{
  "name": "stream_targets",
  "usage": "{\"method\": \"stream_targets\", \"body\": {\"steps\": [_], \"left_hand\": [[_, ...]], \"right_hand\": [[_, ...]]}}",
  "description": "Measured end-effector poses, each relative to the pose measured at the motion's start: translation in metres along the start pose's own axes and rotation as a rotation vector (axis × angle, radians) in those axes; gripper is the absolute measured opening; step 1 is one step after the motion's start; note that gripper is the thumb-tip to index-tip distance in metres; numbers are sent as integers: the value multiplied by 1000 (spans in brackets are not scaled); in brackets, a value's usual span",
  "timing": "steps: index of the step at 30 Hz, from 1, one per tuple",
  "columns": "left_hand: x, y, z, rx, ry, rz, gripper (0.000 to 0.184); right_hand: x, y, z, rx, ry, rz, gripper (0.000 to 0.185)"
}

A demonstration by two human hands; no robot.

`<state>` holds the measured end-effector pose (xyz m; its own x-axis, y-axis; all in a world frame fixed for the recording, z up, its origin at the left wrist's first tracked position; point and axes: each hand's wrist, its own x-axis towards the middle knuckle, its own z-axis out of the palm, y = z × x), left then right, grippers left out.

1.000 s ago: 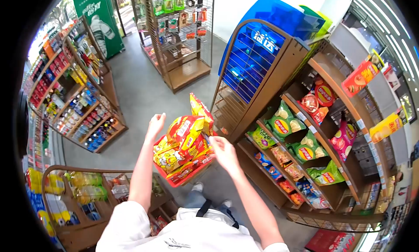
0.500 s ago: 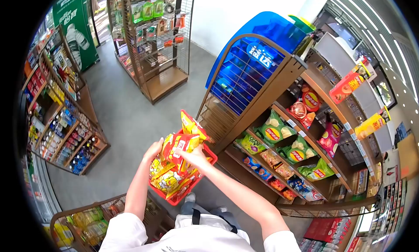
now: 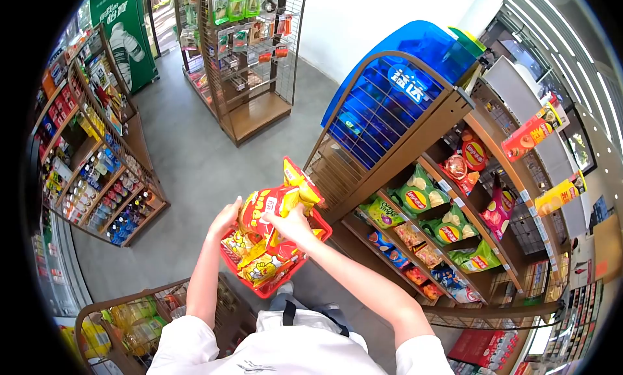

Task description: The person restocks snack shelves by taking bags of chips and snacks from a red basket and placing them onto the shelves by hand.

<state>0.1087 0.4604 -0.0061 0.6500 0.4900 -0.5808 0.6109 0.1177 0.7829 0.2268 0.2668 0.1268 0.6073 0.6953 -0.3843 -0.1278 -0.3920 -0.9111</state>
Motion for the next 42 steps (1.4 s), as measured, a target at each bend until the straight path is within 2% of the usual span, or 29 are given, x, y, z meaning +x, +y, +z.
{"method": "stream_targets", "body": {"steps": [1, 4, 6, 8, 10, 12, 13, 14, 15, 17, 18, 20, 21, 24, 27, 28, 30, 33, 34, 36, 37, 39, 40, 42], "left_hand": [[-8, 3, -4, -43, 21, 31, 69], [-34, 15, -17, -121, 31, 45, 68], [-41, 16, -25, -195, 15, 57, 67], [-47, 32, -38, -192, -56, 72, 68], [-74, 78, -49, -137, -157, 5, 68], [-94, 126, -53, -69, -171, 17, 68], [-103, 149, -50, 4, -56, 186, 69], [-113, 168, -42, 74, 55, 354, 69], [-125, 186, -30, 82, 42, 373, 69], [-142, 225, -5, -11, -237, 990, 72], [-147, 239, 11, -84, -474, 1075, 74], [-147, 253, 48, -95, -771, 1063, 80], [-153, 262, 65, -77, -848, 1061, 84], [-156, 270, 115, -64, -1089, 981, 100], [-156, 260, 172, -173, -1277, 916, 98], [-163, 258, 191, -197, -1312, 868, 97], [-182, 259, 227, -274, -1346, 789, 91], [-187, 258, 272, -246, -1286, 797, 80], [-190, 261, 282, -232, -1306, 795, 80], [-197, 266, 301, -260, -1256, 767, 76], [-199, 268, 311, -251, -1265, 767, 76], [-200, 272, 330, -317, -1223, 765, 72], [-201, 274, 339, -350, -1200, 763, 70], [-206, 280, 359, -323, -1211, 798, 69]], "right_hand": [[0, -8, -3, -24, -70, 8, 67], [-11, -36, -8, -16, -98, 85, 66], [-15, -58, -16, -46, -151, 29, 64], [-14, -83, -31, -75, -257, 115, 61], [-34, -131, -54, 5, -436, 71, 55], [-59, -177, -79, -101, -372, 113, 49], [-69, -197, -95, -112, -432, 103, 50], [-87, -220, -106, -160, -385, 149, 54], [-97, -233, -122, -182, -396, 146, 55], [-122, -256, -153, -229, -417, 133, 59], [-136, -267, -168, -253, -425, 126, 61], [-164, -283, -195, -242, -402, 150, 64], [-175, -286, -211, -223, -382, 162, 64], [-204, -281, -258, -180, -329, 199, 63], [-231, -256, -303, -95, -185, 260, 61], [-242, -246, -317, -53, -166, 279, 59], [-266, -227, -342, -1, -67, 247, 44], [-300, -205, -367, 23, 155, 202, 33], [-304, -191, -384, 88, 172, 151, 45], [-333, -160, -404, 381, 430, -54, 66], [-348, -145, -413, 387, 439, -58, 66], [-371, -111, -422, 606, 130, -376, 79], [-374, -85, -415, 460, 210, -462, 80], [-365, -34, -390, 402, 293, -440, 77]]}}
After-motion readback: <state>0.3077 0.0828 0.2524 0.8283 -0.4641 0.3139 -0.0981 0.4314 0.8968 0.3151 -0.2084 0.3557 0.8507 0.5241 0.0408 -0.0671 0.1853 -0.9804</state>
